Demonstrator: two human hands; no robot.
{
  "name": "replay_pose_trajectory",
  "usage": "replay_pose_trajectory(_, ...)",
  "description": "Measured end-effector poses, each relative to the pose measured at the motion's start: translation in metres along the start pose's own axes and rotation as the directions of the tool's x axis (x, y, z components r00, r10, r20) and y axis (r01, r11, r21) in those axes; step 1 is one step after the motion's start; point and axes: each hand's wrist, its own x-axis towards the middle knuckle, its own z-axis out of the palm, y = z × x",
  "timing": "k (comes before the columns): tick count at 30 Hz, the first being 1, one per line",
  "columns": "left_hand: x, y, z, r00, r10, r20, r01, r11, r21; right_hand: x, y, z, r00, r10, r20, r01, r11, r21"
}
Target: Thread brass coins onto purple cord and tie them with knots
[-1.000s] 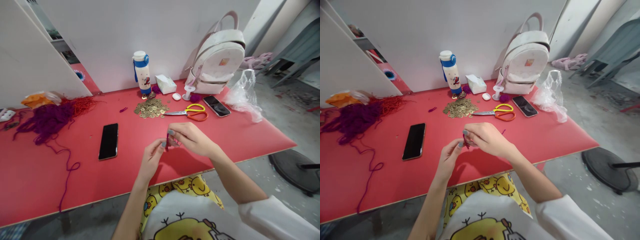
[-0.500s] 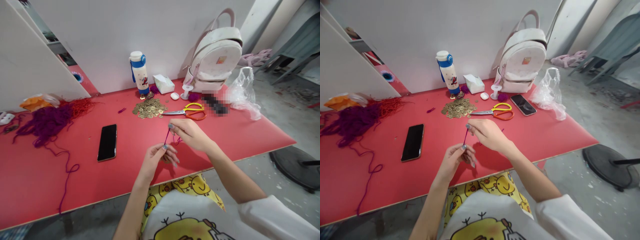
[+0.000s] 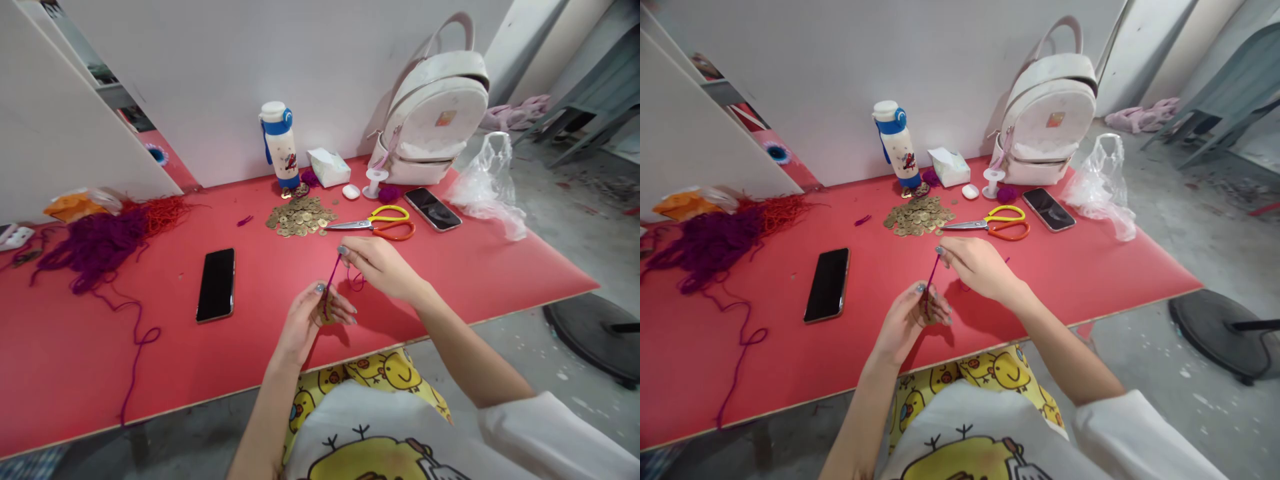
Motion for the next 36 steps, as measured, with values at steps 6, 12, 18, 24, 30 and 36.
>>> replay_pose_trajectory(6,-0.001,0.000,0.005,0.999,-0.001,-0.053,0.002,1.000,0.024,0.000,-0.002,-0.004,0.998,-0.019,-0.062,0.020,1.000,0.006)
replay_pose_trajectory(12,-0.002,0.001,0.000,0.985,0.038,-0.170,-0.021,0.995,0.096,-0.006,0.003,0.001,0.996,0.048,-0.075,-0.046,0.999,0.026)
replay_pose_trajectory(18,-0.001,0.000,-0.013,0.930,0.098,-0.355,-0.078,0.995,0.069,-0.022,0.005,0.008,0.991,0.119,-0.052,-0.114,0.988,0.101)
replay_pose_trajectory(24,-0.001,-0.001,-0.019,0.903,0.148,-0.404,-0.136,0.989,0.058,-0.042,0.009,0.019,0.984,0.176,0.002,-0.175,0.977,0.122)
replay_pose_trajectory(30,-0.014,0.011,-0.028,0.899,0.252,-0.358,-0.107,0.919,0.380,-0.063,0.009,0.025,0.974,0.185,0.129,-0.198,0.976,0.093)
replay_pose_trajectory(36,-0.031,0.028,-0.028,0.948,0.291,-0.126,-0.069,0.579,0.812,-0.065,0.003,0.027,0.972,0.105,0.209,-0.141,0.977,0.163)
